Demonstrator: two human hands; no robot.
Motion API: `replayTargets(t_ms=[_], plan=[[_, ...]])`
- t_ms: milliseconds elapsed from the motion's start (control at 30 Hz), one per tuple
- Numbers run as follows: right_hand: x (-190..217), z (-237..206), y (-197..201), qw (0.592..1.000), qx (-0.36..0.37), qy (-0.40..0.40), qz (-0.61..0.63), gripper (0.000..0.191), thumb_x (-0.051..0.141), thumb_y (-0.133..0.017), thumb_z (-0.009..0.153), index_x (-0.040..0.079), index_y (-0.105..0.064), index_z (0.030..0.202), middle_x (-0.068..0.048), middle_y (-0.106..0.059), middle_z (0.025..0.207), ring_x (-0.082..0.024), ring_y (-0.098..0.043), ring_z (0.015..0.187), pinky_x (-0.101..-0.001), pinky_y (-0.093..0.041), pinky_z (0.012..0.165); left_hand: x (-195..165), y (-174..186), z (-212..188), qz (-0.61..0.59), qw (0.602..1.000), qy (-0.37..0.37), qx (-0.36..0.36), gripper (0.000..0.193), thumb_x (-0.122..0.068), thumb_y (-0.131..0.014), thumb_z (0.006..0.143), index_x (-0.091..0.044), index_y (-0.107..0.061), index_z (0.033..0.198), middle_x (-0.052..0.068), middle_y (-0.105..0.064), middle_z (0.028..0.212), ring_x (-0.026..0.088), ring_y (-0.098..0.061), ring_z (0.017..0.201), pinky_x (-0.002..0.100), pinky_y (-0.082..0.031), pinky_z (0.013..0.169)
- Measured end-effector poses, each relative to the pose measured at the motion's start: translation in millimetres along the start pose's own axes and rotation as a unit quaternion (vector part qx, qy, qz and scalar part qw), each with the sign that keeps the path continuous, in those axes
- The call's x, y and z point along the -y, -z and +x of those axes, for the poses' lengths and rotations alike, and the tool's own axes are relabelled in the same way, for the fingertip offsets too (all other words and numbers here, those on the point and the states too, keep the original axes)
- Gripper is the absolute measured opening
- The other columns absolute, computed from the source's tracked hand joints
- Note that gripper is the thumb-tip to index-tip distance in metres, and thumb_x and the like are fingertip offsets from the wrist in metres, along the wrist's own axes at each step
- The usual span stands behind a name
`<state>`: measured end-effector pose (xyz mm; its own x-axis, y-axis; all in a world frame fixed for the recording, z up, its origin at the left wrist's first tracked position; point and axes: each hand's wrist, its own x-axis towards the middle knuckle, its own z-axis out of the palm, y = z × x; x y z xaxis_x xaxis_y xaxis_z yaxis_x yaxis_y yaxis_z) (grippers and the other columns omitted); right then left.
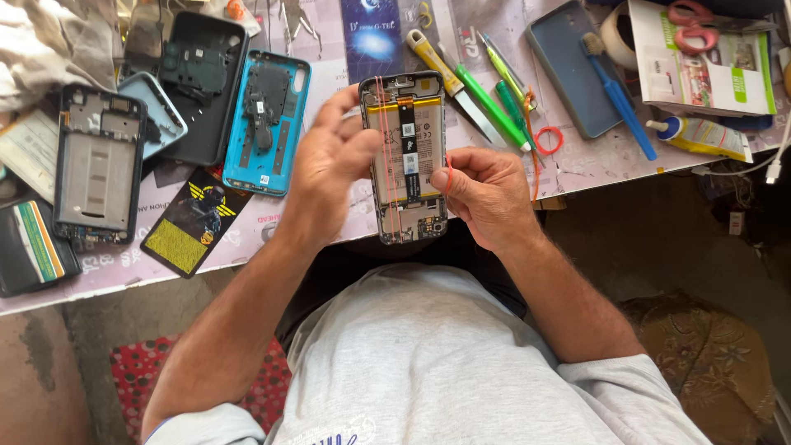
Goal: The person works on a disassembled smartphone at a cluttered workbench. They retrieve a red rubber band from under the table and use it to wrap around the phone's screen and body, securing the components together.
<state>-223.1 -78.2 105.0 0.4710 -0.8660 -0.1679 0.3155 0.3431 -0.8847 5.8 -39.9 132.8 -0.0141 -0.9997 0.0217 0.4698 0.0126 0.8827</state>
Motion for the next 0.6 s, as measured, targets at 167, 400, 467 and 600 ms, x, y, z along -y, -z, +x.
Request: replayTargets(t_ms=[167, 400, 467, 600], plan=[[-5.8, 2.0, 2.2, 1.000, -0.012, -0.006, 0.003, 0.022, 0.011, -0.081, 0.092, -0.004, -0.073, 0.106, -0.005, -0.071, 0.083, -0.005, -0.053, 0.058, -0.0192, -0.040, 0.049, 8.4, -10.3, 3.9, 0.032, 0.999, -0.035, 0.013, 0.056, -0.009, -0.058, 0.103, 0.005, -0.039, 0.153, 0.015, -0.068, 0.126, 0.015, -0.066, 0.111, 0.030, -0.054, 0.102], [-3.4, 7.9, 4.9, 1.000, -0.009, -0.003, -0.002, 0.022, 0.011, -0.081, 0.091, -0.004, -0.073, 0.104, -0.006, -0.073, 0.084, -0.003, -0.052, 0.056, -0.0185, -0.041, 0.049, 6.4, -11.9, 11.1, 0.050, 0.998, -0.026, -0.008, 0.054, -0.007, -0.053, 0.100, 0.005, -0.040, 0.151, 0.014, -0.068, 0.126, 0.014, -0.064, 0.116, 0.031, -0.050, 0.106], [-3.7, 9.1, 4.9, 1.000, -0.008, -0.004, -0.003, 0.023, 0.011, -0.081, 0.091, -0.004, -0.073, 0.105, -0.006, -0.073, 0.085, -0.003, -0.052, 0.056, -0.0183, -0.041, 0.049, 6.8, -11.2, 11.6, 0.058, 0.998, -0.024, -0.009, 0.052, -0.008, -0.054, 0.101, 0.005, -0.041, 0.150, 0.015, -0.069, 0.123, 0.014, -0.065, 0.113, 0.031, -0.052, 0.104], [-4.3, 10.3, 3.6, 1.000, -0.006, -0.002, 0.001, 0.023, 0.011, -0.081, 0.091, -0.005, -0.073, 0.106, -0.007, -0.073, 0.084, -0.004, -0.053, 0.056, -0.0185, -0.041, 0.049, 7.0, -11.4, 12.6, 0.072, 0.997, -0.025, -0.014, 0.051, -0.011, -0.054, 0.102, 0.004, -0.042, 0.149, 0.014, -0.069, 0.119, 0.014, -0.066, 0.107, 0.030, -0.055, 0.097]])
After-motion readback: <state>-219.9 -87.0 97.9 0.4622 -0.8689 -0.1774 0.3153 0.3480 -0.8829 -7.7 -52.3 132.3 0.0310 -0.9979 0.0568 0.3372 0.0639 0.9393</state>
